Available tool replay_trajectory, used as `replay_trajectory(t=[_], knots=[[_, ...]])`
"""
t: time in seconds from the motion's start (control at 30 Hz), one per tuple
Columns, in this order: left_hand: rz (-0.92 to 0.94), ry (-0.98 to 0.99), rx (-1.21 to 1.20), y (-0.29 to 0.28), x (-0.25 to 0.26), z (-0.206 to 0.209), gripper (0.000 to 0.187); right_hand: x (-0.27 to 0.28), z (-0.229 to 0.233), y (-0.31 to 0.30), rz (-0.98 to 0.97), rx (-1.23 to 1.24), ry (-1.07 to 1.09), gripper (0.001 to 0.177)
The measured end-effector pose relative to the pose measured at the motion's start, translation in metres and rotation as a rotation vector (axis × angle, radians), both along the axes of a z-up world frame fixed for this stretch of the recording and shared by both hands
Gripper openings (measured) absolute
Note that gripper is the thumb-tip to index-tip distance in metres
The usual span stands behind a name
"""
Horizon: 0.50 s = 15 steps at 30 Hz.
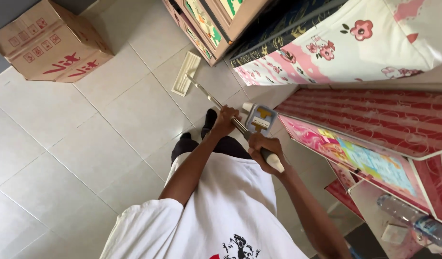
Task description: Mopping a tiled floor in a room using a flat mop.
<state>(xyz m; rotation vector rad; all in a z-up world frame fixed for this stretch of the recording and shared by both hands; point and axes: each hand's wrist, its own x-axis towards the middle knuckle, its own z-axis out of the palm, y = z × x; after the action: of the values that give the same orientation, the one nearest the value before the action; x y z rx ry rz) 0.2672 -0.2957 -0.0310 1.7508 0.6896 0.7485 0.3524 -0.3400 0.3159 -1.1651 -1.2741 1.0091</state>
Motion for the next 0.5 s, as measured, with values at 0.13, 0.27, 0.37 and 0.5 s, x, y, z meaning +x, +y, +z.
replay_trajectory(t=[0.13, 0.27, 0.37, 0.5], knots=[[-0.058, -0.072, 0.015, -0.025, -0.008, 0.018, 0.029, -0.031, 0.021, -0.028, -0.138, -0.04, -0.052, 0.033], [-0.267, 0.006, -0.021, -0.052, -0.017, 0.007, 0.032, -0.061, 0.014, -0.066, -0.397, -0.069, -0.133, 0.034], [-0.334, 0.054, -0.024, -0.053, -0.03, 0.033, 0.032, -0.083, 0.001, -0.082, -0.637, -0.089, -0.118, 0.033], [-0.286, 0.066, -0.125, -0.059, -0.053, 0.068, 0.03, -0.096, -0.019, -0.094, -1.041, -0.162, 0.055, 0.029]])
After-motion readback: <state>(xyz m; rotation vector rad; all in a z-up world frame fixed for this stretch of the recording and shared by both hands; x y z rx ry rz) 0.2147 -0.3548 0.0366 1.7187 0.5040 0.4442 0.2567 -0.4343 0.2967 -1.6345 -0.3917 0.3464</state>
